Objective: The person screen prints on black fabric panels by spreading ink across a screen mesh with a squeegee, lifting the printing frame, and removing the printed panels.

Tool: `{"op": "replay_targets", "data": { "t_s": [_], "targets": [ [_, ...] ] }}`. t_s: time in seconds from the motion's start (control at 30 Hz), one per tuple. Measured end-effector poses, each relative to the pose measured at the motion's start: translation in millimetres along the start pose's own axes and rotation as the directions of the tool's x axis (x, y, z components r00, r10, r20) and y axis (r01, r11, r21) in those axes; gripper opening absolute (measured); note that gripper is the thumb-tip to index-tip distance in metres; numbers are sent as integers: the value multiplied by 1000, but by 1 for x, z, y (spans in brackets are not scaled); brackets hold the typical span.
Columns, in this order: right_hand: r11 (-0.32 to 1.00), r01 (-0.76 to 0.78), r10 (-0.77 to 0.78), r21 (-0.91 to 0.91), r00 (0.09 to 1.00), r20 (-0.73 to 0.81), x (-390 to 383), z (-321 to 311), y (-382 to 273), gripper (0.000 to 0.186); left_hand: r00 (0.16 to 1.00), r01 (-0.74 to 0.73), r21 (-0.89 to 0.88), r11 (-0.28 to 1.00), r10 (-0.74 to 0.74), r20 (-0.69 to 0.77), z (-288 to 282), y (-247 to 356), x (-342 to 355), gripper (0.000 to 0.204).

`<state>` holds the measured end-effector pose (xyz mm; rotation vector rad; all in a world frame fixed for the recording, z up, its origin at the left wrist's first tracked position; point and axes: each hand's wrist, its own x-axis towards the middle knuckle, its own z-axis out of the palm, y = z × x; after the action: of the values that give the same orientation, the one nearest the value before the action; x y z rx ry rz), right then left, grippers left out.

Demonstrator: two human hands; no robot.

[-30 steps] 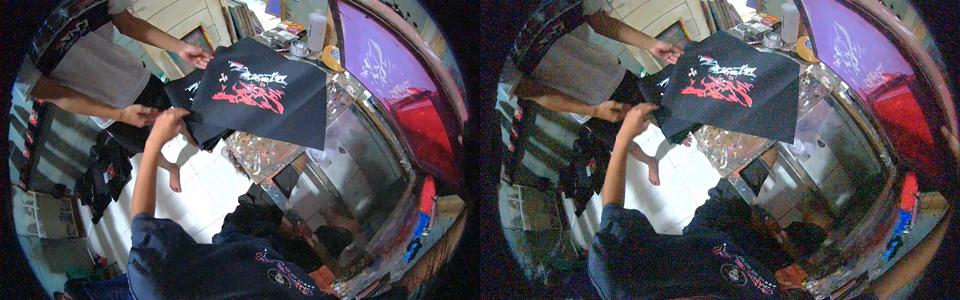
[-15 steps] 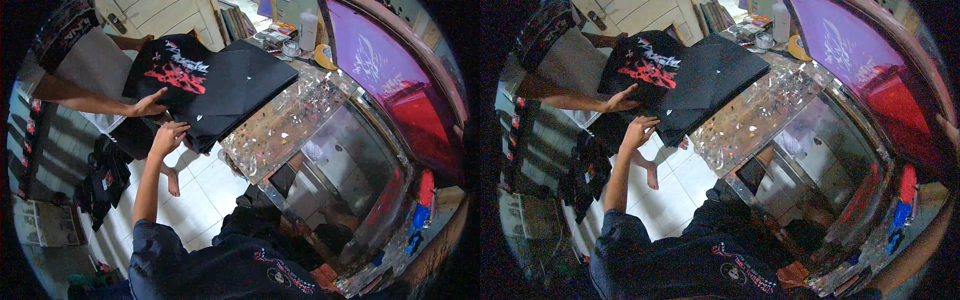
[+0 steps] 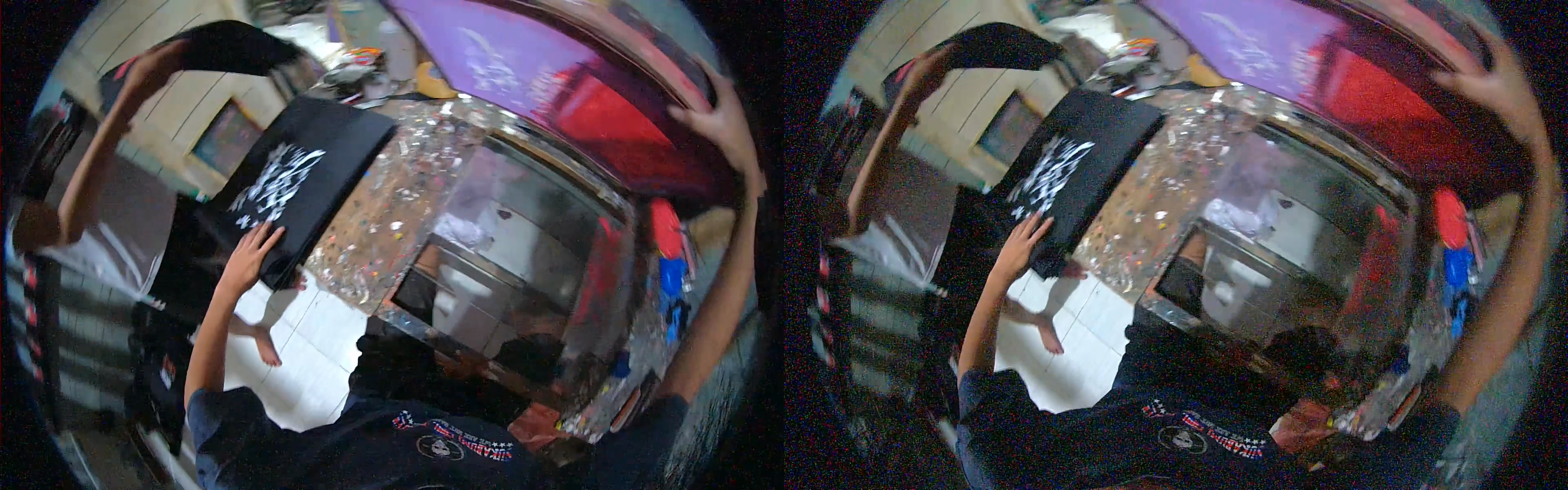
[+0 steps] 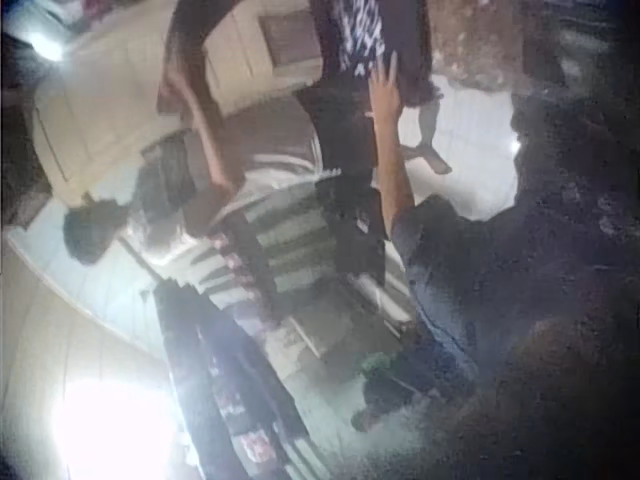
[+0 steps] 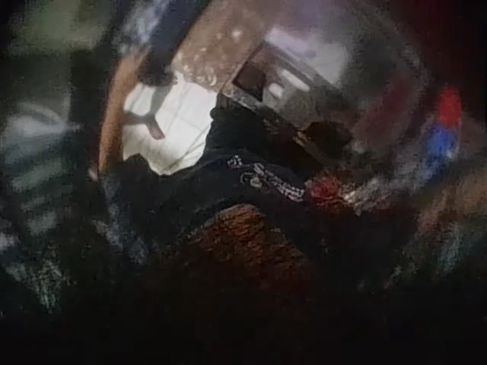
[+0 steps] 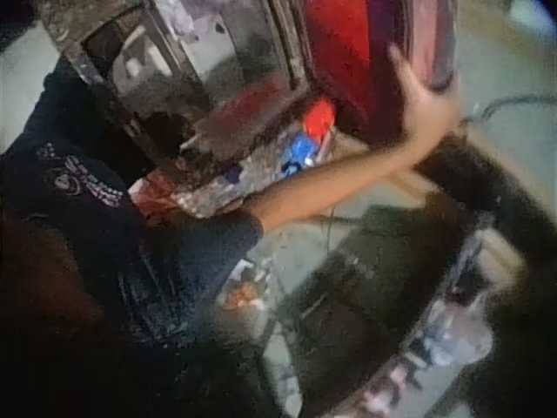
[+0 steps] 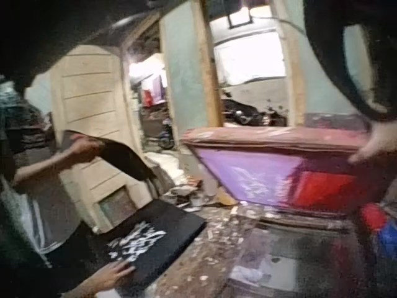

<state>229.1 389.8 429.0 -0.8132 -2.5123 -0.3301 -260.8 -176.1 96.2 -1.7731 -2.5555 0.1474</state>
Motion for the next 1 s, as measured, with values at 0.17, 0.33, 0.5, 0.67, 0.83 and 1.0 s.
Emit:
{"op": "replay_targets", "data": {
  "t_s": [0.17, 0.33, 0.5, 0.67, 0.83, 1.0],
  "targets": [
    [997, -39, 48, 64, 989, -138, 14, 18, 74, 105, 991, -49, -167, 985, 69, 117, -11, 34, 18, 75],
    [995, -70, 70, -72, 998, 1, -3, -14, -21, 113, 993, -11, -226, 974, 37, 108, 12, 100, 44, 118],
    [997, -13, 15, -79, 1000, 25, 6, -19, -23, 112, 994, -105, -374, 921, 90, -59, 58, 214, 91, 109],
    [999, -28, 29, -21, 997, 68, 5, -20, -19, 112, 964, -267, -514, 815, 232, -133, 63, 350, 117, 95],
    [997, -57, 61, -56, 995, 75, 7, -25, -28, 113, 826, -563, -413, 716, 507, -247, 90, 456, 117, 82],
    [997, -44, 48, -59, 995, 84, 7, -24, -18, 117, 683, -724, -382, 575, 675, -280, 75, 513, 111, 74]
  ]
}}
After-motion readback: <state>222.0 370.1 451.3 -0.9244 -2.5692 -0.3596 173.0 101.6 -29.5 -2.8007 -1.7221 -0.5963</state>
